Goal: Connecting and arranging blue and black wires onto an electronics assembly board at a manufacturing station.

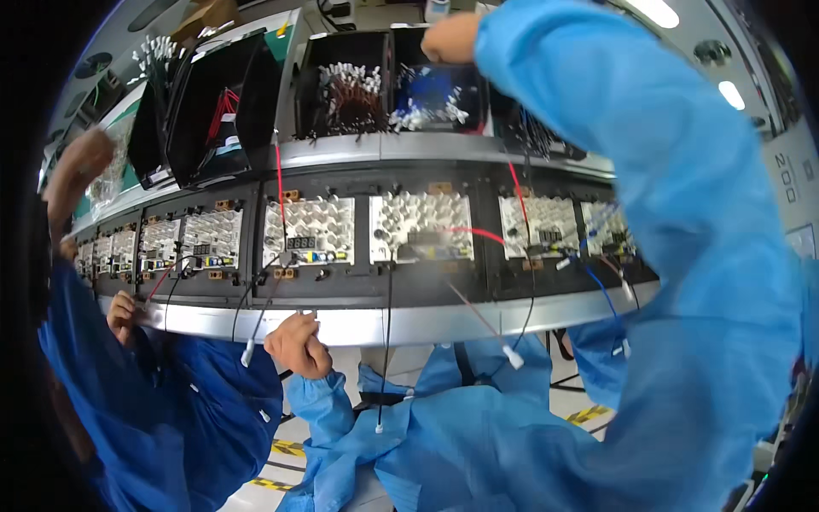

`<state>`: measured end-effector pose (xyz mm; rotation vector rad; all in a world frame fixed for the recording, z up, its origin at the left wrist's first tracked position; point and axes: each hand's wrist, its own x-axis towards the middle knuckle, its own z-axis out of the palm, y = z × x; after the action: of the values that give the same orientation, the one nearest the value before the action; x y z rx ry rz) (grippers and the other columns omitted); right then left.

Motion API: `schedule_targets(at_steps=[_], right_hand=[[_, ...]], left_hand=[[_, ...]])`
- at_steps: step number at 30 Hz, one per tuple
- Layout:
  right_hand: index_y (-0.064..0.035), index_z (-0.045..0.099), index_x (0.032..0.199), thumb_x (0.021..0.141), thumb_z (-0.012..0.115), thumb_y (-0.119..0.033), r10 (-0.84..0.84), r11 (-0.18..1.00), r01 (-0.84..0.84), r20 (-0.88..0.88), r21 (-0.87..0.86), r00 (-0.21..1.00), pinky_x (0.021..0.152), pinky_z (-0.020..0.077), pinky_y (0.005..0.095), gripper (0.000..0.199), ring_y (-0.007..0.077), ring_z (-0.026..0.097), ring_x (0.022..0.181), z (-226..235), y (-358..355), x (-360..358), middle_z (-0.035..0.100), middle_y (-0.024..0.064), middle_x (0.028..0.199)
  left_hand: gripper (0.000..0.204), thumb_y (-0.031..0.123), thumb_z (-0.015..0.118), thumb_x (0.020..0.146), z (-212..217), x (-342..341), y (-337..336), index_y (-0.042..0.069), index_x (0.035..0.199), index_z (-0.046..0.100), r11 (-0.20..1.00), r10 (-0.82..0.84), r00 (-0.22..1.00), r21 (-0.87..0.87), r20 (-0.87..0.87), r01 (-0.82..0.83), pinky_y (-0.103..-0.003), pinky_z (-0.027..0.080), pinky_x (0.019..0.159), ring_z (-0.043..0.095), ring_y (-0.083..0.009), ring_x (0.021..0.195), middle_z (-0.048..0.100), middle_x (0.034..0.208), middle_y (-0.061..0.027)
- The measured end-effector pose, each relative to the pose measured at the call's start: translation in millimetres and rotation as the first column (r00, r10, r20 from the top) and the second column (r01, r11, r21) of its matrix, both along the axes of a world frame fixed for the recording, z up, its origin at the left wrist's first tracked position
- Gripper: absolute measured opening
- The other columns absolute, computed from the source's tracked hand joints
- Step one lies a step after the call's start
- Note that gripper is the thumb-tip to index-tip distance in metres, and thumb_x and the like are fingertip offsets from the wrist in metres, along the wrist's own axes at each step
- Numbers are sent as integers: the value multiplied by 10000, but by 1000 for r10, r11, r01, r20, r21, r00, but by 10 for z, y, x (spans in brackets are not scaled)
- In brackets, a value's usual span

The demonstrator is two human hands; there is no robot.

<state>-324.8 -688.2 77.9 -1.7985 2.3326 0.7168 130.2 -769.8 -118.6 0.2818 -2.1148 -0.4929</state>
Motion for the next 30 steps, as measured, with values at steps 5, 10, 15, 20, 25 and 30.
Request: schedule_targets(at_steps=[5, 10, 15, 20, 25, 30], right_hand=[[30, 665, 710, 869, 533, -380, -271, 960, 262, 87, 102, 959, 718, 508, 403, 459, 326, 647, 696, -878, -231, -73, 673, 170, 748], [27, 661, 691, 857, 545, -377, -191, 981, 190, 28, 23, 981, 651, 511, 401, 452, 262, 647, 622, -1239, -144, -388, 676, 141, 712], [36, 678, 795, 795, 590, -293, -360, 932, 362, 182, 25, 915, 667, 514, 436, 341, 349, 636, 657, -1155, -198, -456, 661, 189, 735], [-33, 703, 696, 767, 595, -252, -247, 969, 246, -22, -33, 969, 675, 514, 415, 254, 308, 661, 687, -1018, -123, -584, 661, 161, 677], [-29, 717, 871, 803, 564, -103, -372, 871, 274, -182, -408, 910, 709, 531, 439, 183, 330, 676, 815, -1182, -169, -1104, 684, 184, 857], [-23, 694, 942, 828, 540, -88, -265, 949, 203, -259, -243, 929, 752, 528, 474, 202, 363, 666, 885, -1428, -176, -1200, 673, 214, 942]], left_hand=[[131, 110, 503, 733, -4, -20, 5, 73, 753, 627, 999, 47, 999, 21, 26, -48, -315, 340, 784, 621, -203, 765, 677, 780, -50], [129, 129, 491, 753, 14, -110, 63, 78, 751, 609, 997, 68, 997, -29, 23, -67, -321, 345, 782, 607, -203, 744, 665, 768, -49], [132, 149, 479, 773, -4, -34, 82, 83, 748, 591, 995, 83, 996, -51, 24, -82, -327, 350, 780, 592, -202, 722, 653, 756, -49], [122, 128, 479, 759, -146, -63, 8, 91, 755, 596, 997, 61, 998, -57, 11, -60, -317, 355, 769, 600, -193, 730, 656, 785, -46], [132, 88, 483, 731, -99, -13, 33, 104, 767, 609, 995, 60, 998, -84, -23, -61, -299, 361, 750, 617, -177, 751, 665, 835, -42], [133, 87, 489, 710, -161, 7, 73, 101, 752, 614, 995, 86, 995, -37, -50, -88, -301, 352, 760, 616, -180, 739, 662, 807, -42]])
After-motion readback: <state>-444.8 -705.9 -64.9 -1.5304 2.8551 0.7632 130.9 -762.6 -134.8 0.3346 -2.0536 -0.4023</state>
